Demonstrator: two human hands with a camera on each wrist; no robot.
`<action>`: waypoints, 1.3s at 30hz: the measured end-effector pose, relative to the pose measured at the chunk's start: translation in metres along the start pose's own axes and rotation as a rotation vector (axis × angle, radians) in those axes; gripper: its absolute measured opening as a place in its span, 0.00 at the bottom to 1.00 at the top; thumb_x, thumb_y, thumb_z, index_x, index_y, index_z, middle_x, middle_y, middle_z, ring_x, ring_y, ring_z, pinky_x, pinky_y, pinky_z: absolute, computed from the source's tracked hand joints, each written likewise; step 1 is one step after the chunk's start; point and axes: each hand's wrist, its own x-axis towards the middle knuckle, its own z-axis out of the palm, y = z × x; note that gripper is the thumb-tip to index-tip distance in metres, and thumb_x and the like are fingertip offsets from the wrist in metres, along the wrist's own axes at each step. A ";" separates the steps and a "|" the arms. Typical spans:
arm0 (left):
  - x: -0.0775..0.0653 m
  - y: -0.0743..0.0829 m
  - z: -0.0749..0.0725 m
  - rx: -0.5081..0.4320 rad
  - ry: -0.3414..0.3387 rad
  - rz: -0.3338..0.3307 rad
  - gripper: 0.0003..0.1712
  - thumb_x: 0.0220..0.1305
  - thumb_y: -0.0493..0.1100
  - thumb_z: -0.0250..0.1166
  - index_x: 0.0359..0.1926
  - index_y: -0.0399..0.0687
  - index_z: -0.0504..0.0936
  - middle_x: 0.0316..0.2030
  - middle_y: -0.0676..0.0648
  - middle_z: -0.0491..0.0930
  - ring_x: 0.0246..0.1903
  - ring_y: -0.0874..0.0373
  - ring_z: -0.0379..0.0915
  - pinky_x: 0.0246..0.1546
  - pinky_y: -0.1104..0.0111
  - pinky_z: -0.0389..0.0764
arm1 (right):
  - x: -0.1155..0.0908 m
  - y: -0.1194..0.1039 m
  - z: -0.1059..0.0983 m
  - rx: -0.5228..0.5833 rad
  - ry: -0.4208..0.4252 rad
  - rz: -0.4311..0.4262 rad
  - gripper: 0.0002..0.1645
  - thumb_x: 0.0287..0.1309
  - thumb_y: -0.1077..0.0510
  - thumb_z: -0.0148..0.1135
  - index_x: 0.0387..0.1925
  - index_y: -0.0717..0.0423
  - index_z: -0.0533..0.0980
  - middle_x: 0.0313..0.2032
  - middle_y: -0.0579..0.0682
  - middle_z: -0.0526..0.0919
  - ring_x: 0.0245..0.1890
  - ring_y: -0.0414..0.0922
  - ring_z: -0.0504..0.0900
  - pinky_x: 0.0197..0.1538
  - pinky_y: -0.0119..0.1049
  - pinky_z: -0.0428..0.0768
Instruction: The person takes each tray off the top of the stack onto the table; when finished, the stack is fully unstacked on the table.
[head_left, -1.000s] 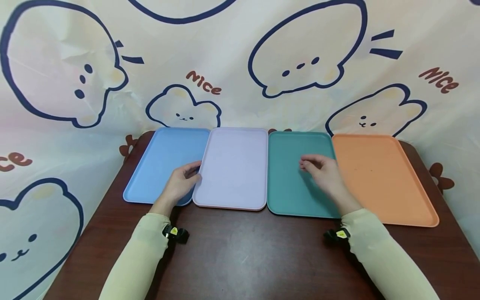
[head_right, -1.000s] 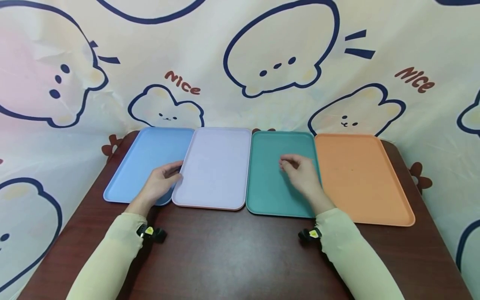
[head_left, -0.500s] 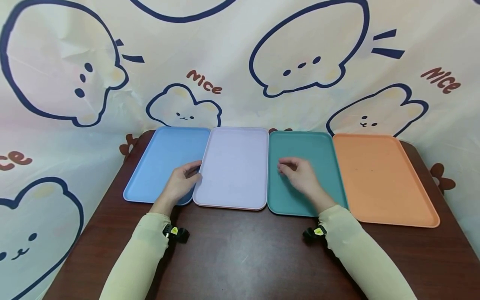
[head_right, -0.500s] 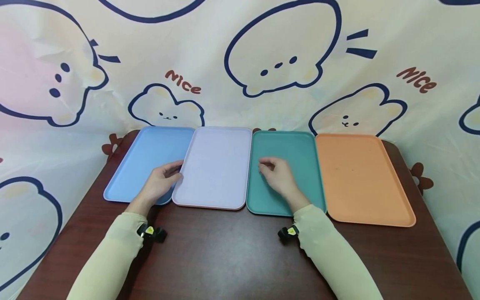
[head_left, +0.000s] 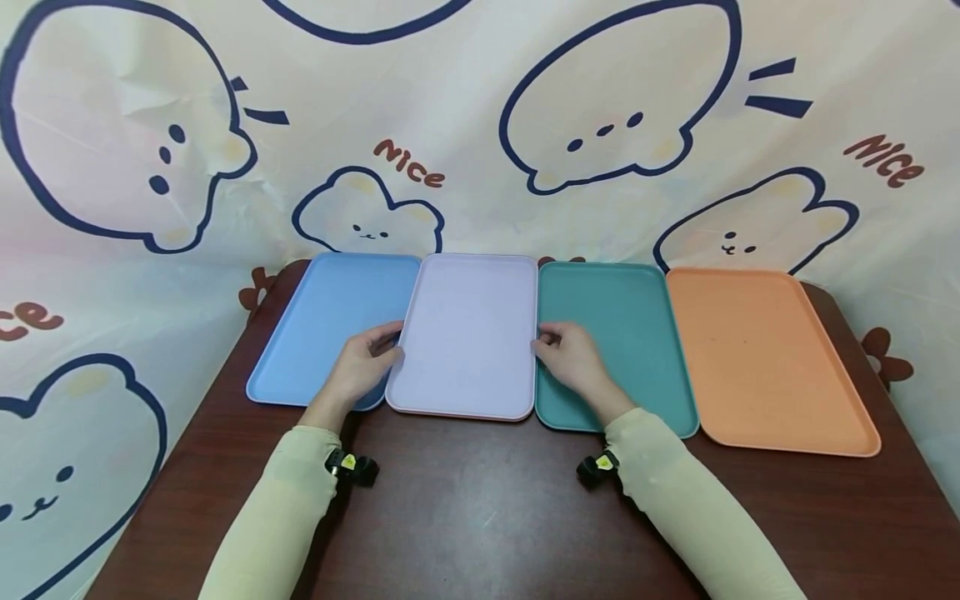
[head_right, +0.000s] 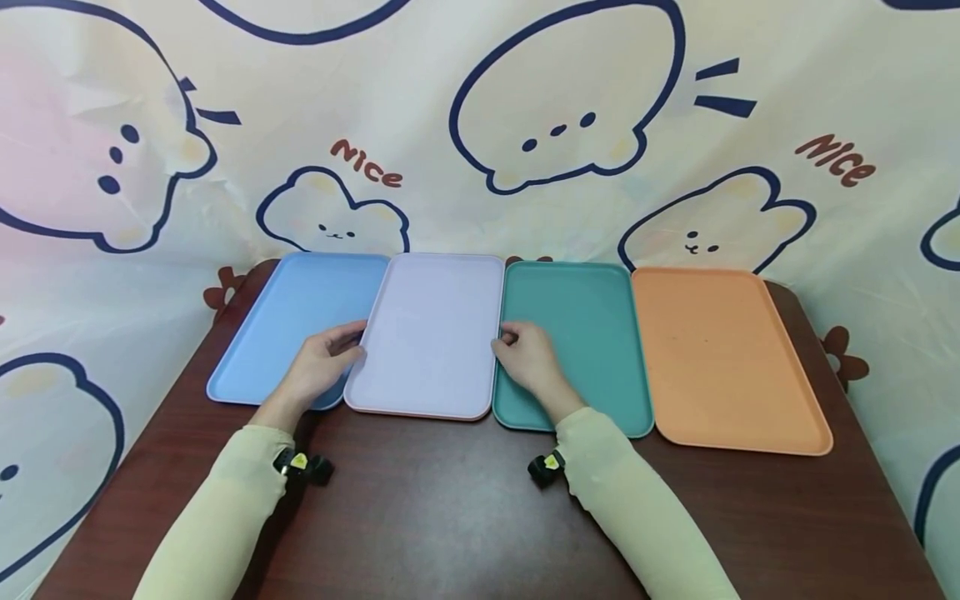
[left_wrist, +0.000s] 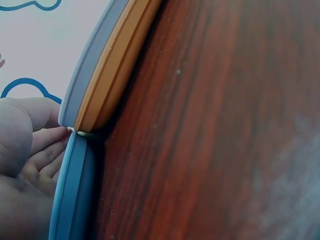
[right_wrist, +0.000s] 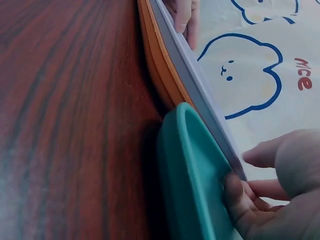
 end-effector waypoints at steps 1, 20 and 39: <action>0.000 0.000 0.000 0.001 -0.002 -0.001 0.31 0.79 0.36 0.58 0.79 0.36 0.69 0.78 0.32 0.68 0.78 0.35 0.65 0.78 0.45 0.71 | 0.001 -0.001 0.001 -0.030 -0.002 -0.001 0.26 0.72 0.61 0.64 0.66 0.72 0.79 0.46 0.63 0.86 0.34 0.45 0.82 0.39 0.33 0.79; -0.003 0.003 0.001 0.014 -0.008 0.018 0.28 0.85 0.38 0.52 0.80 0.39 0.69 0.79 0.34 0.69 0.80 0.38 0.62 0.80 0.44 0.67 | 0.000 -0.011 0.009 0.000 0.154 0.048 0.27 0.60 0.65 0.60 0.61 0.68 0.83 0.42 0.60 0.88 0.36 0.49 0.85 0.36 0.29 0.78; -0.002 0.003 -0.001 0.017 -0.040 -0.014 0.33 0.80 0.36 0.58 0.81 0.39 0.66 0.81 0.36 0.64 0.81 0.37 0.60 0.80 0.47 0.68 | -0.006 -0.001 -0.008 0.205 0.396 0.062 0.22 0.71 0.68 0.56 0.62 0.73 0.82 0.49 0.72 0.88 0.45 0.59 0.87 0.38 0.18 0.74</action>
